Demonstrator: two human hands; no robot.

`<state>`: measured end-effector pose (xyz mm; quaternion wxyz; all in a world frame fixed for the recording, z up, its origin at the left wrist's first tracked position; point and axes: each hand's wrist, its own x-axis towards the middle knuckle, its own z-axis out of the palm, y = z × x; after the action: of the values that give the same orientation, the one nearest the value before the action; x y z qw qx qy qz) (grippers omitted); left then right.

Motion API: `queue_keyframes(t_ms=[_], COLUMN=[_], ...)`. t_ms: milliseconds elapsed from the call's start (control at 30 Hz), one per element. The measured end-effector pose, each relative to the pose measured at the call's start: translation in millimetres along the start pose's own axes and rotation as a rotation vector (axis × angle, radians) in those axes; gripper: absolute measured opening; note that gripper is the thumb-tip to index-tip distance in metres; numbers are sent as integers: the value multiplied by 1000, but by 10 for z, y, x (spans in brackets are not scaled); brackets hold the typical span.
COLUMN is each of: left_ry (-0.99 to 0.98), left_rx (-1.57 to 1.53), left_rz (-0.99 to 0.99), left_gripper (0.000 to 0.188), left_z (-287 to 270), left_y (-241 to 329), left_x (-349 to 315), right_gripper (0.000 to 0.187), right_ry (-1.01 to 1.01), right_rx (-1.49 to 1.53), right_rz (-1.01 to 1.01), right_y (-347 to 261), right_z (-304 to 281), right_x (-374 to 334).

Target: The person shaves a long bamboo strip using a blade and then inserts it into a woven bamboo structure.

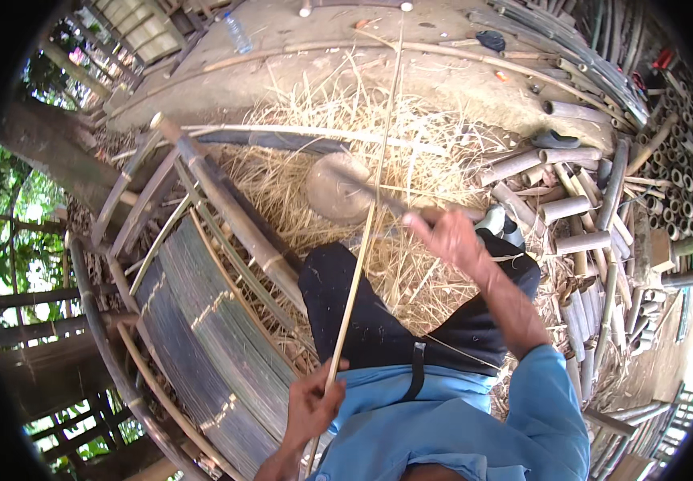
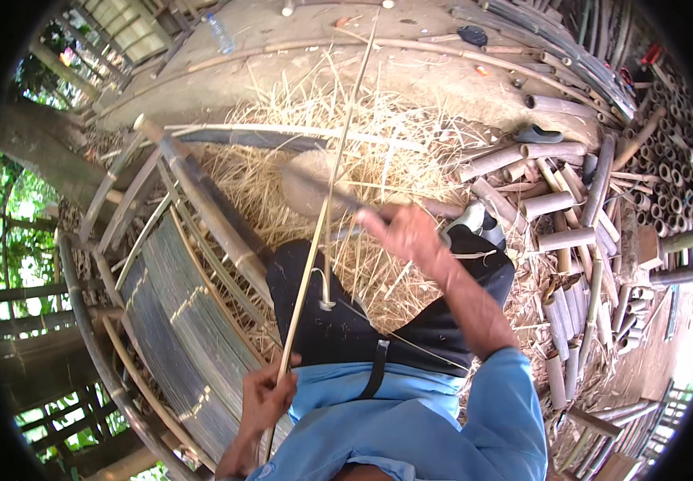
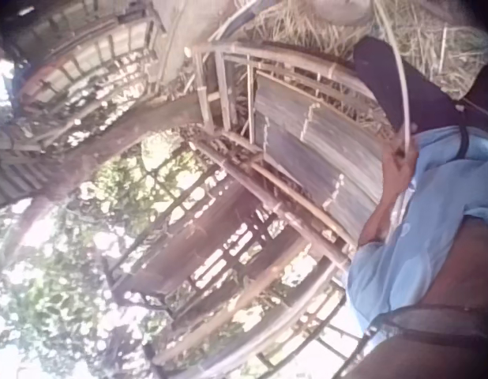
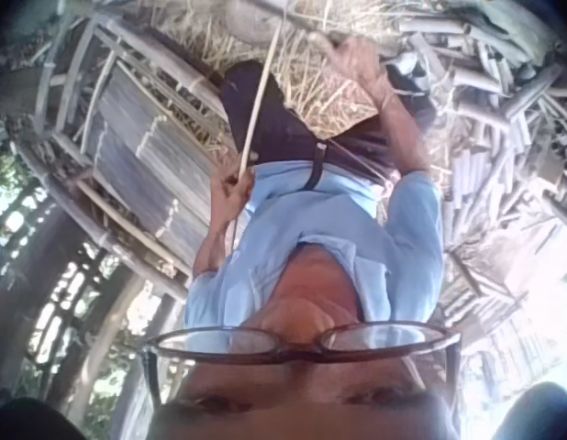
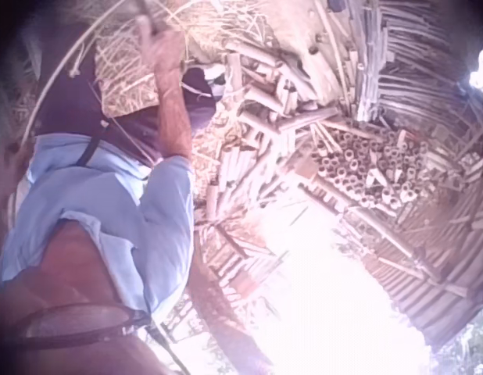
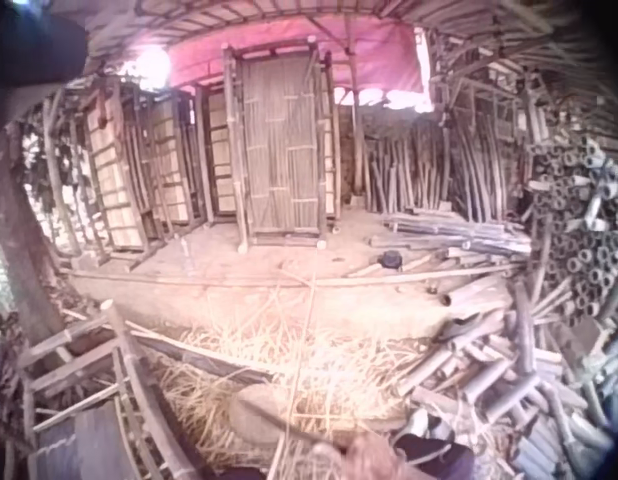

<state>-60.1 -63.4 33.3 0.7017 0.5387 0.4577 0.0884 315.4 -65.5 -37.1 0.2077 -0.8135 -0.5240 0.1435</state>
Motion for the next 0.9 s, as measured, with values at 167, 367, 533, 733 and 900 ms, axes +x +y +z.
queue_keyframes(t_ms=[167, 367, 533, 733, 900], left_ry=[-53, -180, -367, -115, -22], left_rx=[41, -50, -11, -73, -12], left_rz=[-118, -225, -155, -66, 20], left_gripper=[33, 40, 51, 37, 36], left_z=[-116, -394, -75, 197, 127], left_y=[-387, -818, -339, 106, 14], left_x=[-495, -592, 142, 1108, 901], right_gripper=[68, 48, 36, 53, 65], right_ry=[226, 192, 84, -167, -43], right_rx=[153, 1225, 989, 999, 271], right_rz=[346, 532, 539, 372, 134], right_y=[1255, 488, 108, -450, -11], right_z=[-199, 109, 477, 348, 405], right_x=[660, 399, 110, -370, -599])
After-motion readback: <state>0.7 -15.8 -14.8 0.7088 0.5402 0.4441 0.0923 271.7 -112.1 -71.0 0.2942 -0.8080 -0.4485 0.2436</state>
